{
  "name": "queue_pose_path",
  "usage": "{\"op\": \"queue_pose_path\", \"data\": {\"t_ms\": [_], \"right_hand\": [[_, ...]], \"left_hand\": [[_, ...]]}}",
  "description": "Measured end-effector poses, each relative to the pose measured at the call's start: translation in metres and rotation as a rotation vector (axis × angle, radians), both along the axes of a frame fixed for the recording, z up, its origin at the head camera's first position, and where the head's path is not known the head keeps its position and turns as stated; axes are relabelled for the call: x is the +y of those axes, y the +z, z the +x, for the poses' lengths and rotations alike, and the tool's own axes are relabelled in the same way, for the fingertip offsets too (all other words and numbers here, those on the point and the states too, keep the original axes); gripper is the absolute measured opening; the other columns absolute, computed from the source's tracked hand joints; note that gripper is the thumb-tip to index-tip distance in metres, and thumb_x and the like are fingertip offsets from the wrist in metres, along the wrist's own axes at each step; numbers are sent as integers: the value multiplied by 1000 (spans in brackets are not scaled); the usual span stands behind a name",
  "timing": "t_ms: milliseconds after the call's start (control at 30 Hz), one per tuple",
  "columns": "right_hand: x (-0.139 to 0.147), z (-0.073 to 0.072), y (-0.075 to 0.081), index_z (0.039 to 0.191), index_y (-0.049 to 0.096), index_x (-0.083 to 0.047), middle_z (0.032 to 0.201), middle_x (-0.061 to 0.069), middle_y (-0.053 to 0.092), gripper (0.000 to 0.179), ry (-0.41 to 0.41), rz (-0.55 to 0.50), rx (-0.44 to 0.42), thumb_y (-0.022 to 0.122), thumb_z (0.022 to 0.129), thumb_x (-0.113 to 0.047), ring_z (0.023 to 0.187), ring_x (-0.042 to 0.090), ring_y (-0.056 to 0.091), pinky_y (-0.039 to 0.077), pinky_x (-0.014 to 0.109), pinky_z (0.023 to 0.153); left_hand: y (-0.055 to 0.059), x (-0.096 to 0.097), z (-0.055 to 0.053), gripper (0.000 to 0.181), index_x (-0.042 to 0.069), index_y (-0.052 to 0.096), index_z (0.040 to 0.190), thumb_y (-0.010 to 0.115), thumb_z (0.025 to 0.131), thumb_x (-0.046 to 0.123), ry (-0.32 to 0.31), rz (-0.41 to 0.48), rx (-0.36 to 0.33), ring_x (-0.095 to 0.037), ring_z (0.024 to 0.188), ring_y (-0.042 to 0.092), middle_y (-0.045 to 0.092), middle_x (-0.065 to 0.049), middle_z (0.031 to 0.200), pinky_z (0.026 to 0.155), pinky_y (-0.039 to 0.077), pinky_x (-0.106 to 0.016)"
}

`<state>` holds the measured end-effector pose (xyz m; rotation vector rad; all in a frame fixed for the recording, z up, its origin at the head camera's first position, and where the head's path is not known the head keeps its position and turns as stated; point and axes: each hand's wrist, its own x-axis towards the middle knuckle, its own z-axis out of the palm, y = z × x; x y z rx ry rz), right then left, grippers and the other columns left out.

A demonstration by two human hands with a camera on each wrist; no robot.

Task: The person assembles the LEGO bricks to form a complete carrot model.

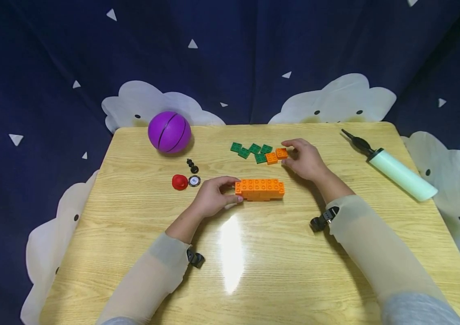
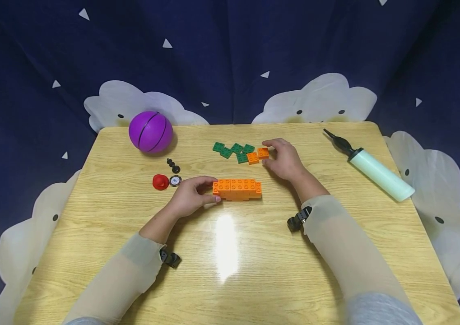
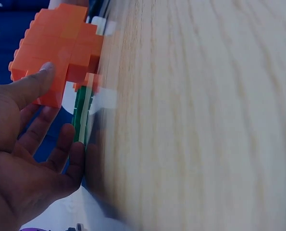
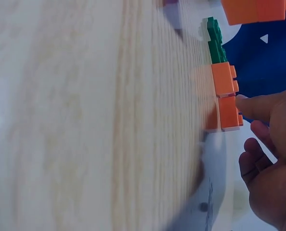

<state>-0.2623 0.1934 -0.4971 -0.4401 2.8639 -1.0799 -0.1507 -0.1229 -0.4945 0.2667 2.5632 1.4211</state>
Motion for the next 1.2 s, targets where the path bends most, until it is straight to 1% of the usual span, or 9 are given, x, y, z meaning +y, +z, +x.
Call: {"op": "queue_pose_path", "data": {"t_ms": [167,267,367,533,700,833,1000,1200], "right_hand": [[-1,-6,-1,147,57,-10,149,15,55,56,-1,23,-63,77,95,-13,131,38,54,42,54,111],[-2,-8,-2,147,57,-10,148,15,55,54,-7,29,-97,75,96,-13,131,37,53,42,53,112],[-3,-9,-2,145,58,-11,147,15,56,51,-13,40,-113,75,97,-12,129,37,55,43,53,111],[-3,-11,-4,141,61,-10,143,17,58,46,-12,60,-107,74,97,-11,125,37,56,44,53,108],[-3,-10,-5,138,63,-8,139,18,60,41,1,55,-113,73,98,-11,125,37,56,45,53,108],[0,-8,-5,135,65,-6,137,19,61,39,7,52,-113,72,98,-12,122,37,57,45,53,106],[3,-4,-6,134,66,-6,136,18,61,38,7,57,-102,72,98,-14,122,37,57,45,52,106],[7,3,-1,135,65,-8,137,17,61,37,-7,48,-109,72,99,-15,123,36,56,45,52,107]], "left_hand": [[0,0,0,48,22,75,125,92,81,28,-1,0,3,-18,116,65,73,5,120,104,49,-41],[0,0,0,48,22,75,125,92,80,29,-1,1,2,-18,116,65,73,5,121,104,49,-41],[0,0,0,48,23,75,125,92,80,29,-2,-3,-2,-19,117,65,73,5,121,105,48,-41],[0,0,-1,49,23,74,126,92,80,29,-5,1,-6,-20,118,65,73,5,121,105,48,-41],[0,-1,-1,49,24,74,126,92,80,29,-2,1,-11,-19,119,64,72,6,122,106,47,-41],[0,-1,-2,49,24,74,126,92,81,30,-4,-5,-4,-19,118,64,72,5,122,106,48,-42],[0,-1,-2,49,24,74,126,92,81,29,-8,-11,-4,-19,117,65,72,5,122,105,49,-42],[1,0,-1,49,24,74,126,92,80,29,-3,-6,-17,-20,118,65,72,4,122,105,48,-43]]}}
